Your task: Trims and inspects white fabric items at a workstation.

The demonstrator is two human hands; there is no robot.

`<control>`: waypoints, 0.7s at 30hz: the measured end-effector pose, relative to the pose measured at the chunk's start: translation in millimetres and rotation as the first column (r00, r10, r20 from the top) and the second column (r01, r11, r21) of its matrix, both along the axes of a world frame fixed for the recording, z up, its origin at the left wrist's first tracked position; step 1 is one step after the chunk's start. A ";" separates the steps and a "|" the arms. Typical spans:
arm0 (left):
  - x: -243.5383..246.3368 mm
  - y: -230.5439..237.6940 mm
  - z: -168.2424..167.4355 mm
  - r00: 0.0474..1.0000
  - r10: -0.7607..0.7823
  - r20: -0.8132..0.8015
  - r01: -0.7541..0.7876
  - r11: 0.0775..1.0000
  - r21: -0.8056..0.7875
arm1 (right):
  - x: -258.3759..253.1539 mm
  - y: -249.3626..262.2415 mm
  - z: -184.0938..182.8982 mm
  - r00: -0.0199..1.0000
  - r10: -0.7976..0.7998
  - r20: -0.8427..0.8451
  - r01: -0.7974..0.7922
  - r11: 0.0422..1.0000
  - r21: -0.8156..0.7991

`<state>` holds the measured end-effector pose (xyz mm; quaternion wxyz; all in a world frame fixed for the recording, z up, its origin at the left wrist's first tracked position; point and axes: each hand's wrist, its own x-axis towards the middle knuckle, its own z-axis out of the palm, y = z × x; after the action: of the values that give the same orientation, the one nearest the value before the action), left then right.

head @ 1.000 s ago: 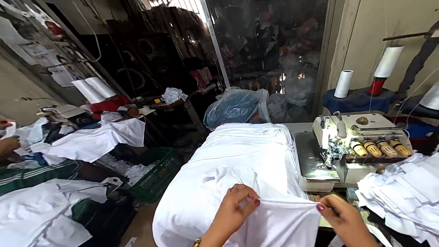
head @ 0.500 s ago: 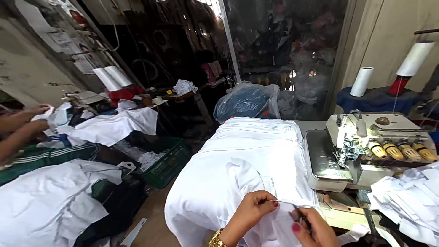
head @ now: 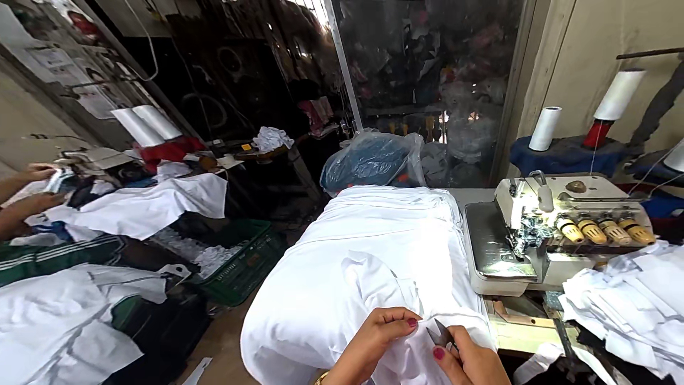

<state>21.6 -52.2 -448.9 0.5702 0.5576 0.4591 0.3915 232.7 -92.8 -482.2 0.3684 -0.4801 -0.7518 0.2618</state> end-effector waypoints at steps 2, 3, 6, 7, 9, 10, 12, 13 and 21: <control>-1.4 -0.3 -0.4 1.000 -0.017 -0.005 0.017 1.000 0.017 | -2.1 -0.8 1.0 1.000 0.001 0.013 -0.001 1.000 0.000; -1.9 -0.8 -0.3 1.000 -0.020 -0.013 0.021 0.999 0.031 | -2.7 -0.7 1.4 1.000 -0.001 0.013 0.001 1.000 0.001; -2.8 -2.0 0.4 0.999 -0.028 -0.028 0.029 0.998 0.055 | -3.9 -0.1 1.5 1.000 -0.004 0.015 0.004 1.000 0.005; -2.9 -2.1 0.5 0.999 -0.030 -0.028 0.032 0.998 0.058 | -3.8 0.1 2.3 1.000 -0.002 0.020 0.002 1.000 -0.004; -3.4 -2.1 0.4 0.999 -0.039 -0.031 0.041 0.997 0.065 | -3.9 -0.1 4.0 1.000 0.000 0.027 0.001 1.000 -0.017; -3.9 -2.1 -0.2 0.998 -0.045 -0.032 0.047 0.996 0.074 | -4.1 -0.3 4.6 1.000 -0.003 0.027 0.004 1.000 -0.020; -4.8 -2.5 -1.6 0.998 -0.058 -0.037 0.062 0.993 0.100 | -4.6 -0.7 5.2 1.000 -0.009 0.026 0.009 1.000 -0.017; -5.0 -2.8 -1.7 0.997 -0.061 -0.040 0.065 0.992 0.112 | -4.8 -0.9 5.2 1.000 -0.011 0.026 0.012 1.000 -0.013; -2.9 -4.9 -2.7 0.997 -0.066 -0.039 0.070 0.990 0.120 | -8.8 0.4 2.3 0.999 -0.023 -0.036 0.026 0.997 0.068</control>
<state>18.7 -57.1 -451.6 0.5401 0.6134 0.4251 0.3890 223.9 -92.4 -479.9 0.4008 -0.4718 -0.7478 0.2398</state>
